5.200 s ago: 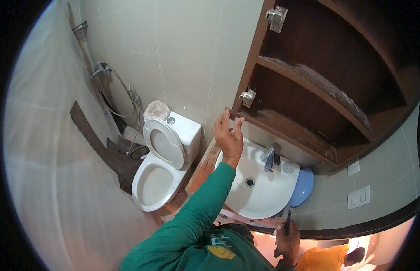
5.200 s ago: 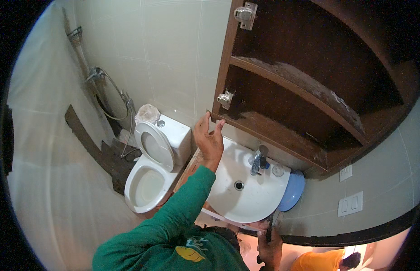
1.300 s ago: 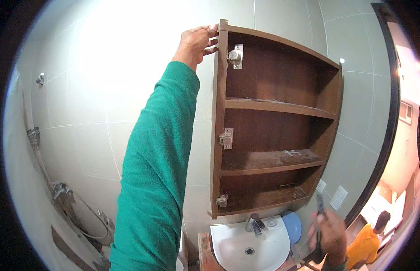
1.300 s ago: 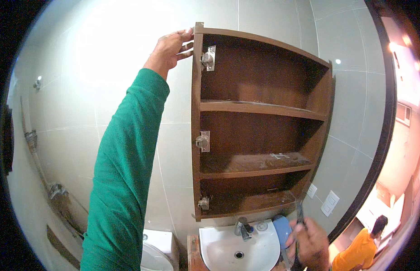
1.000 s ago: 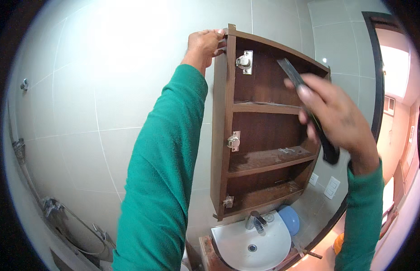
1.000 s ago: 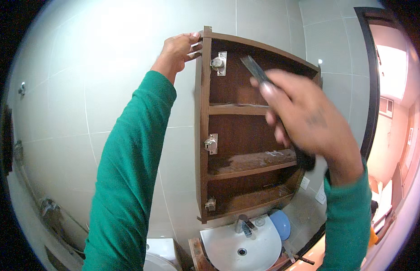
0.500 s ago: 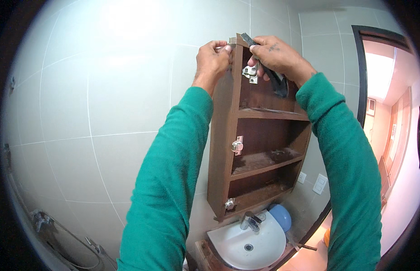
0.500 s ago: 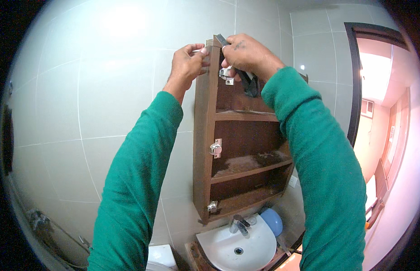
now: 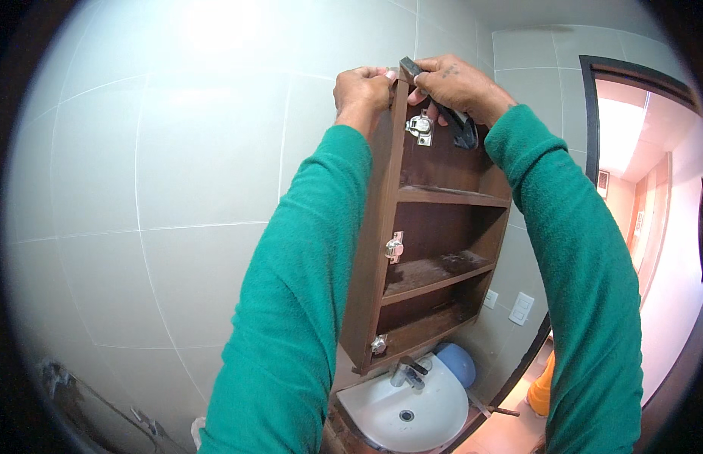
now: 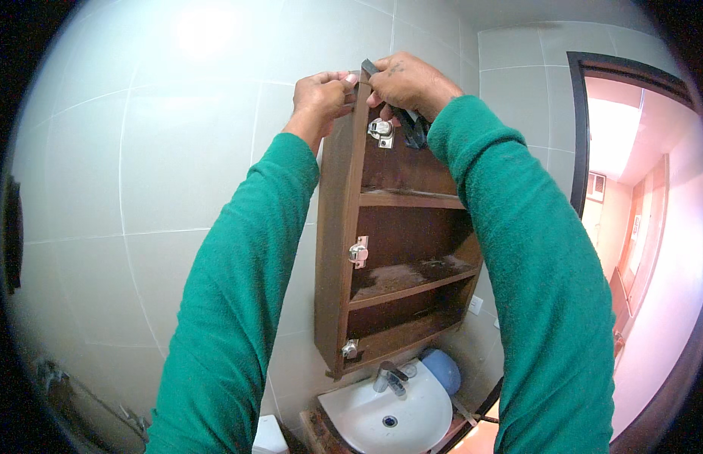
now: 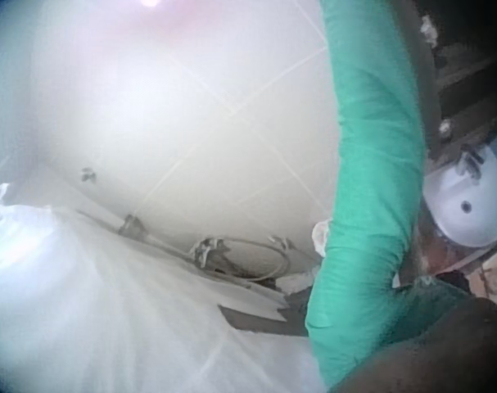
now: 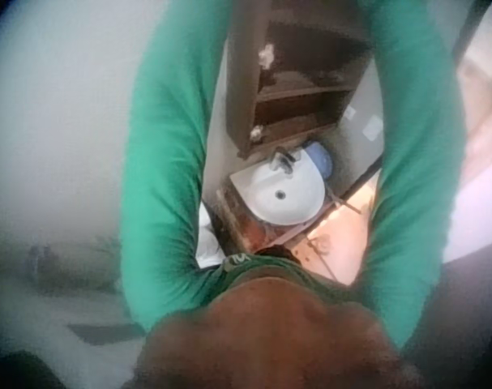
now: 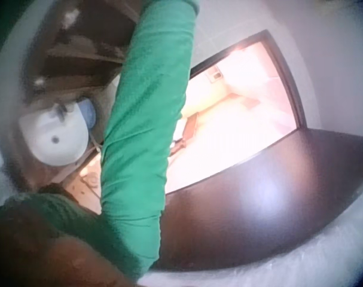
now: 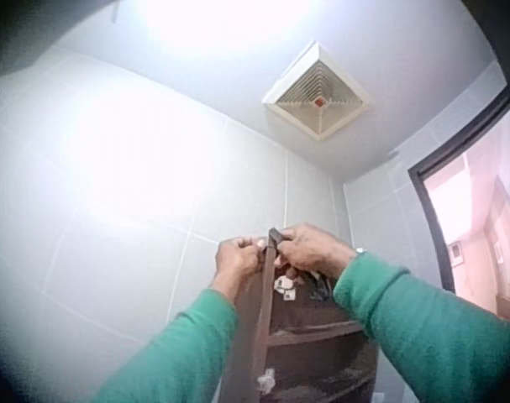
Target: The person installs a wooden wall cabinet above a bathroom sink. They use a utility knife to pry and adjust the cabinet's position, then use a hammer to drive nails into the wall to secure it. The person repeatedly checks the alignment and tightens the fit throughout the process.
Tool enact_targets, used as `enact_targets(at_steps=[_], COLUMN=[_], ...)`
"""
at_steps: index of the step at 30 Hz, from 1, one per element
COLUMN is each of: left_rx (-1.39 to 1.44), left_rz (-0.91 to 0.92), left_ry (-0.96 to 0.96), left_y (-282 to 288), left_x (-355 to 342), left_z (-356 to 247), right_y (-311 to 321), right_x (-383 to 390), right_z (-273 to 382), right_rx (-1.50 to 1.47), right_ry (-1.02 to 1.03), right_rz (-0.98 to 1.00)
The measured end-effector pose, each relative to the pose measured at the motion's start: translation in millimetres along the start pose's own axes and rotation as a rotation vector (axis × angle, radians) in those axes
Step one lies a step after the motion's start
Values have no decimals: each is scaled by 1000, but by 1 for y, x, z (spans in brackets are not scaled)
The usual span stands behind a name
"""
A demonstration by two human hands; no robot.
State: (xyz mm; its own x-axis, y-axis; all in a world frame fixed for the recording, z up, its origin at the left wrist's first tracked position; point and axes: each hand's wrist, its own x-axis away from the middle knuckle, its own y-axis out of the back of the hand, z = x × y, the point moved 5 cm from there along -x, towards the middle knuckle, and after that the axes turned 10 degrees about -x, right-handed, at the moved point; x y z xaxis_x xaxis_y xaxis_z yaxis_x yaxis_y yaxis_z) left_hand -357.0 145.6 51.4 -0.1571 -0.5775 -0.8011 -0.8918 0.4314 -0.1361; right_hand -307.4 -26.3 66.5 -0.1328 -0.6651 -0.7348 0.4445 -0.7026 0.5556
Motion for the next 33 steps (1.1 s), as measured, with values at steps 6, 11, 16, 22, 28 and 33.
enact_targets(at_steps=[6,11,16,22,28,33], left_rx=[12,11,-20,-32,27,34], left_rz=[3,30,61,73,87,98], left_ry=[35,25,30,12,-15,3], left_y=[0,4,7,10,9,4], left_x=[1,1,5,6,10,1], left_z=[1,0,-3,-4,-5,-2], right_y=[-1,-2,0,-1,6,19], right_x=[5,7,5,2,-9,-32], right_z=[2,3,-1,4,22,29], right_rx=[-26,-18,-20,10,223,438], right_ry=[-33,-48,-37,-91,-176,-307], right_rz=[9,13,20,15,62,81])
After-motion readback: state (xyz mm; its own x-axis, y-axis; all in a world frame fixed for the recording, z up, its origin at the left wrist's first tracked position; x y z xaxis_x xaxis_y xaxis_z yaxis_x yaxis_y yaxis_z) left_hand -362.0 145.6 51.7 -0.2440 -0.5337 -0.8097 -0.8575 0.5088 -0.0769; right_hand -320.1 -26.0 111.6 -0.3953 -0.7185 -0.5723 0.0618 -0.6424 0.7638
